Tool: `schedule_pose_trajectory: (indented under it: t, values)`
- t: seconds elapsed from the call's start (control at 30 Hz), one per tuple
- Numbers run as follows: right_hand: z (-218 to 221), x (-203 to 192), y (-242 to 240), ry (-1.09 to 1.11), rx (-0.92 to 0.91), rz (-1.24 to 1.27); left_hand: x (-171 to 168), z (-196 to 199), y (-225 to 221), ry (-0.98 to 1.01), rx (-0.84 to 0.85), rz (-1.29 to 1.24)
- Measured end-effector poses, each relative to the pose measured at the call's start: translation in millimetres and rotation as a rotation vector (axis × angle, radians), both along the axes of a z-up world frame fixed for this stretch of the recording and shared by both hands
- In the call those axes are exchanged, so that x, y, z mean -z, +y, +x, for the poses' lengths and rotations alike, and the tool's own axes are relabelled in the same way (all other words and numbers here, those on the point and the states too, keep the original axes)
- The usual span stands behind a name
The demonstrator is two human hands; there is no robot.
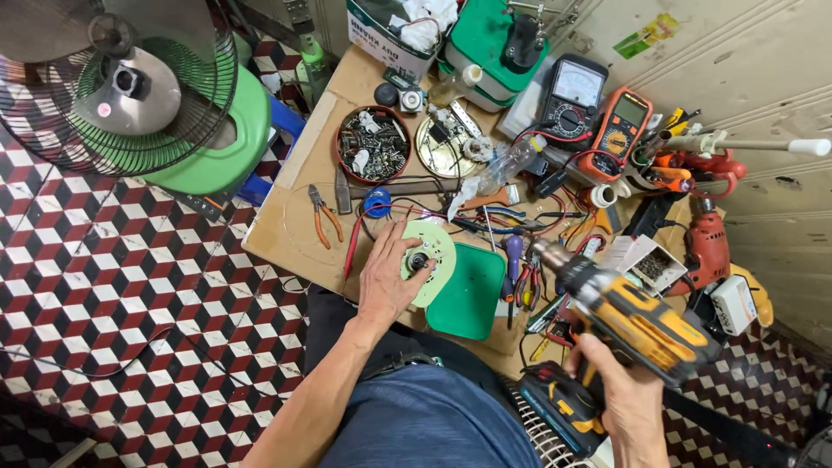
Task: The person repairs an electric fan motor at a cluttered workbench. They hold the light-green fan motor housing steady while driving screws into it with a cordless drill, pick small screws and parts from a bowl of components, fit parts onto the housing by hand, and finally tighten a screw with a screwdriver.
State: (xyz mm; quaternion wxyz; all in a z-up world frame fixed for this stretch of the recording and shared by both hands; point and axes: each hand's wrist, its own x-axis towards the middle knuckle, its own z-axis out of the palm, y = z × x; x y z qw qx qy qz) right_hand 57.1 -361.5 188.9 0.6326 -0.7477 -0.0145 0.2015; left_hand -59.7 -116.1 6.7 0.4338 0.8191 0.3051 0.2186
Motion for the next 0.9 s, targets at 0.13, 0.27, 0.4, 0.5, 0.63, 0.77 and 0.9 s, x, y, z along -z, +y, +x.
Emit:
schedule_pose_trajectory:
  t: [0.13,0.27,0.4,0.5,0.63,0.77,0.9]
  values:
    - [0,17,14,0.091,-0.181,-0.178,1,0,0,-0.014,-0.015,0.009]
    - [-4,19,28,0.076,-0.333,-0.337,2,-1,-1,-0.028,-0.005,-0.004]
    - [-3,15,38,-0.031,-0.462,-0.470,3,-1,-1,-0.038,0.006,0.000]
    - [-6,7,50,0.010,-0.462,-0.425,4,0,-1,-0.046,0.007,-0.002]
    - [-11,-2,63,-0.011,-0.457,-0.407,2,-1,-1,-0.041,0.005,-0.015]
    - [-12,0,64,0.000,-0.469,-0.397,3,-1,-1,-0.039,0.009,-0.023]
    - [-12,0,65,0.029,-0.456,-0.409,4,-1,-2,-0.043,0.010,-0.023]
